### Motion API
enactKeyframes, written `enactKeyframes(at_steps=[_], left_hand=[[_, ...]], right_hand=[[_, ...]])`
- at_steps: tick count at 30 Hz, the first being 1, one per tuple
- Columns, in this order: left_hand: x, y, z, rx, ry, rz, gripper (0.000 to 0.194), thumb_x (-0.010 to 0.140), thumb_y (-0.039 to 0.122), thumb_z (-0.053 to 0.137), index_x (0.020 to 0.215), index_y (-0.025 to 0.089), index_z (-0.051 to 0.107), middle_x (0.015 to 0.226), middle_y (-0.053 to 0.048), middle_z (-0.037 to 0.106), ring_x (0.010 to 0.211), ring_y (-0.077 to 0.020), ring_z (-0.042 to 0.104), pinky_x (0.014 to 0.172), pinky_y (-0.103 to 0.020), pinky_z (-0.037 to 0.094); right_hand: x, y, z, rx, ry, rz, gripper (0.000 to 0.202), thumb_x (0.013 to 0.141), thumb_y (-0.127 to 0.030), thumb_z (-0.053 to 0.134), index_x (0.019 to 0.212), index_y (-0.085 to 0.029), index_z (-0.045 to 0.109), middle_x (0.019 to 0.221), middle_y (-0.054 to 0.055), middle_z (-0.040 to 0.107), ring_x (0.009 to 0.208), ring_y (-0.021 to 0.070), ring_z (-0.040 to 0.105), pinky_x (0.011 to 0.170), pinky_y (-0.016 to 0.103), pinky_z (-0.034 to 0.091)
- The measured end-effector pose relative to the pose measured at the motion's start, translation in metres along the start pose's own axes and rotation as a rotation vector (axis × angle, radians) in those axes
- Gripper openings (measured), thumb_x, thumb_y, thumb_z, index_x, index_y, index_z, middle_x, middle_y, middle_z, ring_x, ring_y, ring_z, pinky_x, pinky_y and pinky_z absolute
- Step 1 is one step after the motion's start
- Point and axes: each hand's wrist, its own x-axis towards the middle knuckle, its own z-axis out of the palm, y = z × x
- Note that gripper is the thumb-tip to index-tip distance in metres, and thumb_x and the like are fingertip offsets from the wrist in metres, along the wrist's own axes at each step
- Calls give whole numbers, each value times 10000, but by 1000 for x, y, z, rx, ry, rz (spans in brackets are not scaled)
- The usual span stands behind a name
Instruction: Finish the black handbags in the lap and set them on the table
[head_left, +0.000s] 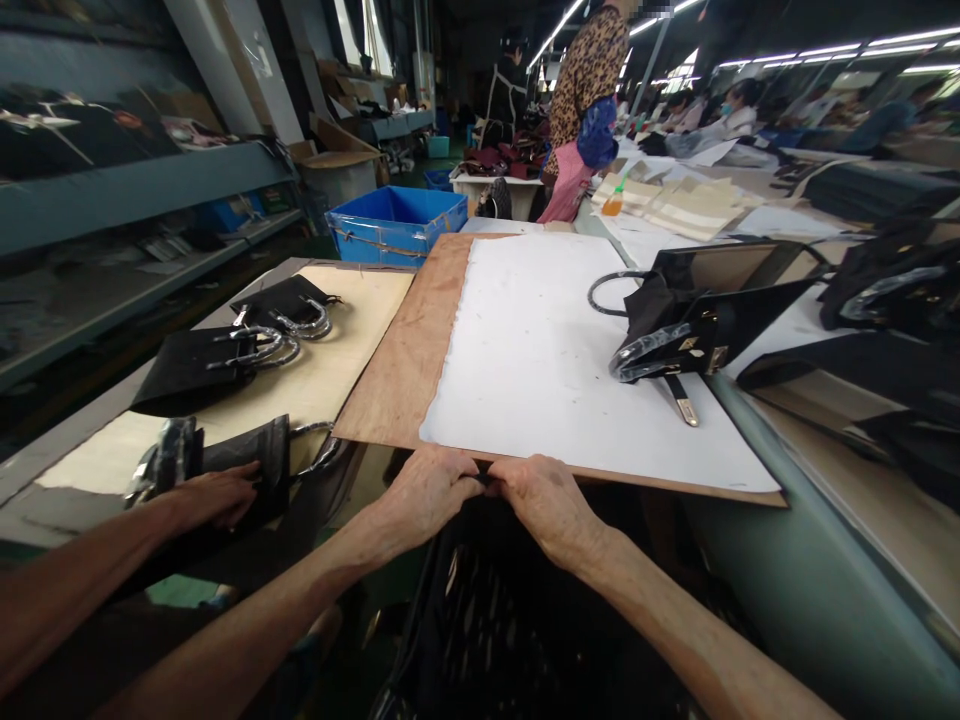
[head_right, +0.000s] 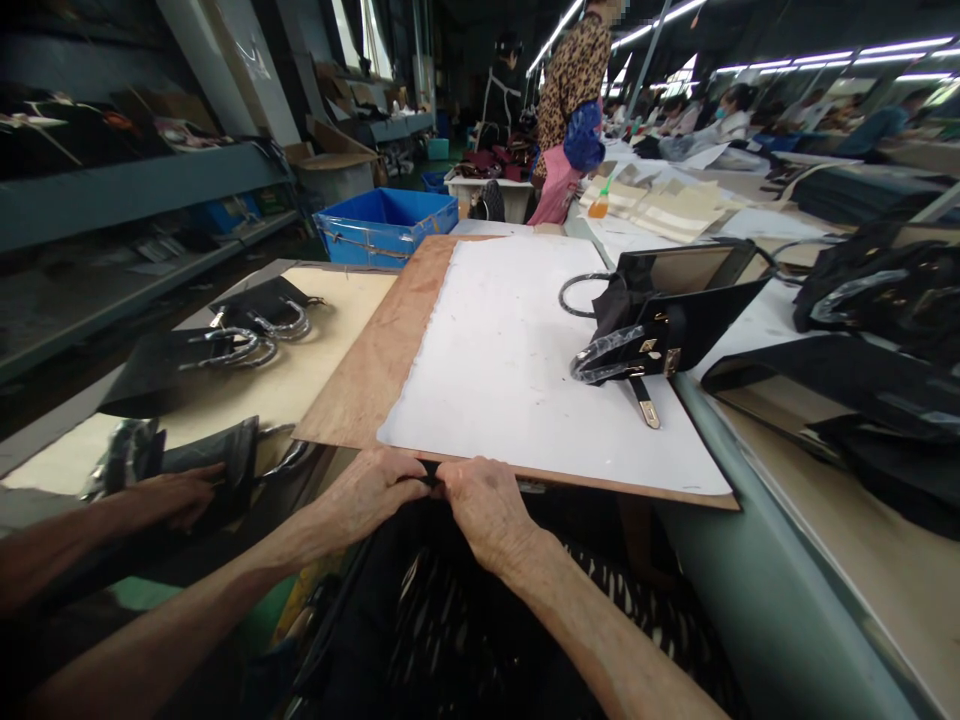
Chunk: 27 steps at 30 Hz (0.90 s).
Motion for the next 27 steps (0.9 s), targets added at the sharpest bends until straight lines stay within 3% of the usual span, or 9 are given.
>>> enactKeyframes(at_steps=[6,10,15,19,23,27], left_hand=[[-1,-7,-8,-280,-109,116,296,779,194,418,974,187,641,891,15,654,821,-151,546,781,-239,392],[0,-13,-10,-389,-157,154,256,783,247,451,917,171,655,934,4,644,875,-161,532,815,-239,376],[-5,-22,-21,-300,-168,27,307,773,363,470,835,130,660,772,-8,630,709,-143,510,652,-218,373],[-29,-10,-26,-154,-132,-95,316,706,423,543,793,135,638,659,17,572,607,-121,463,529,-198,305],[-55,7,-18,6,-43,-244,252,640,383,614,751,157,619,652,17,563,621,-137,476,510,-205,273],[-61,7,-7,-113,19,-247,166,707,290,525,765,167,621,701,18,585,679,-137,509,555,-203,292]], right_hand=[[12,-9,-17,-88,-105,12,196,802,-233,466,771,-217,659,731,30,674,690,162,592,603,239,346],[19,-11,-19,-161,-167,-9,178,771,-240,495,701,-193,652,682,47,661,659,169,574,552,251,310],[14,-9,-14,-134,-152,24,205,798,-254,464,711,-195,640,692,39,648,679,157,561,584,247,312],[9,-7,-16,-143,-128,47,226,807,-284,463,674,-191,620,709,42,638,710,164,551,612,252,312],[6,3,-22,-157,-113,61,210,791,-285,490,636,-192,597,665,30,611,697,164,533,620,253,309],[1,17,-24,-135,-99,37,208,787,-292,499,628,-198,593,641,12,600,684,158,527,620,248,314]])
